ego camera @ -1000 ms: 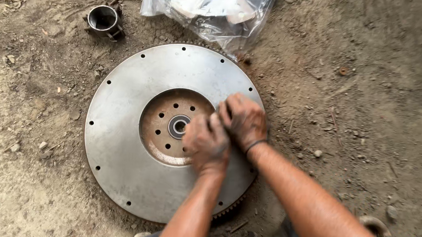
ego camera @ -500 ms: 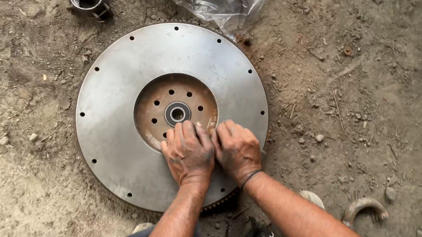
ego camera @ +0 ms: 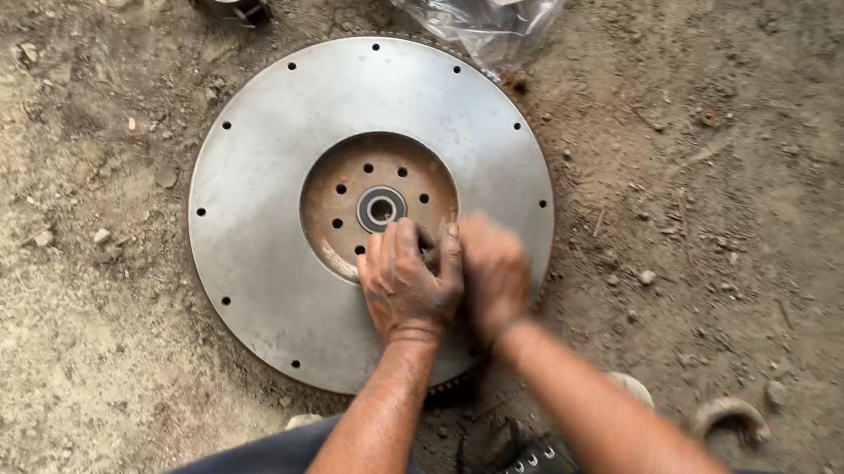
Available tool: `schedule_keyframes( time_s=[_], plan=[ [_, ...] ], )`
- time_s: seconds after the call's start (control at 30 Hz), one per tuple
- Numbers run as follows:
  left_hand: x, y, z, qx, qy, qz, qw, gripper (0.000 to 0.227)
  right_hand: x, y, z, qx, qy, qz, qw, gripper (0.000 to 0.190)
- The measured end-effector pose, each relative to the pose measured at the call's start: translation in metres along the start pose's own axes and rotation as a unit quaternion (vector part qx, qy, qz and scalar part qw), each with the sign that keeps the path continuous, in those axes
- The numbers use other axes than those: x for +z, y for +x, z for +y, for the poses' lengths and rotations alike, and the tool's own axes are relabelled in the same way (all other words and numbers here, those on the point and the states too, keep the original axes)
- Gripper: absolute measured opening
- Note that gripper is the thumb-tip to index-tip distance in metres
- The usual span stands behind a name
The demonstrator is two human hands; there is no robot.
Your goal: The person sands the surface of a metal flywheel using a piece of sandpaper, rubbing it repeatedly across the flat surface and around the center bearing.
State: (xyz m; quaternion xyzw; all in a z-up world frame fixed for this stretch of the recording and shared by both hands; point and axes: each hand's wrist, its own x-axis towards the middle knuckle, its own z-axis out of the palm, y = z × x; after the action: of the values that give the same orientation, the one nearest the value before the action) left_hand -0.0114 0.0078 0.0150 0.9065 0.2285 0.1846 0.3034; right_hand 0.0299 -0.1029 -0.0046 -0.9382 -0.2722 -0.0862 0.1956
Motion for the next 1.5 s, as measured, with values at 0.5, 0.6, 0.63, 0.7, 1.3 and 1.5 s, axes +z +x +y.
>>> schedule_keyframes(
  time_s=[0.5, 0.6, 0.63, 0.7, 1.3, 1.5],
  plan=[
    [0.005, 0.002, 0.005, -0.003, 0.026, -0.044, 0.999, 0.036, 0.026, 0.108, 0.047, 0.021, -0.041, 0.084, 0.995, 0.021],
    [0.002, 0.001, 0.003, -0.022, 0.015, -0.049, 0.998, 0.038, 0.025, 0.111, 0.043, 0.045, -0.046, 0.073, 0.995, 0.022],
    [0.003, 0.001, 0.003, -0.020, 0.011, -0.048, 0.999, 0.038, 0.025, 0.097, 0.036, 0.053, -0.051, 0.067, 0.995, 0.022],
    [0.007, 0.000, 0.000, 0.048, 0.041, 0.040, 0.997, 0.035, 0.021, 0.058, 0.022, 0.061, -0.066, 0.039, 0.995, 0.017],
    [0.008, 0.002, 0.006, -0.001, 0.058, -0.020, 0.998, 0.026, 0.007, 0.105, 0.052, 0.111, -0.027, 0.138, 0.984, 0.023],
    [0.010, -0.001, 0.001, 0.018, 0.045, 0.006, 0.999, 0.021, 0.003, 0.028, 0.004, 0.106, -0.048, 0.092, 0.989, 0.025]
  ],
)
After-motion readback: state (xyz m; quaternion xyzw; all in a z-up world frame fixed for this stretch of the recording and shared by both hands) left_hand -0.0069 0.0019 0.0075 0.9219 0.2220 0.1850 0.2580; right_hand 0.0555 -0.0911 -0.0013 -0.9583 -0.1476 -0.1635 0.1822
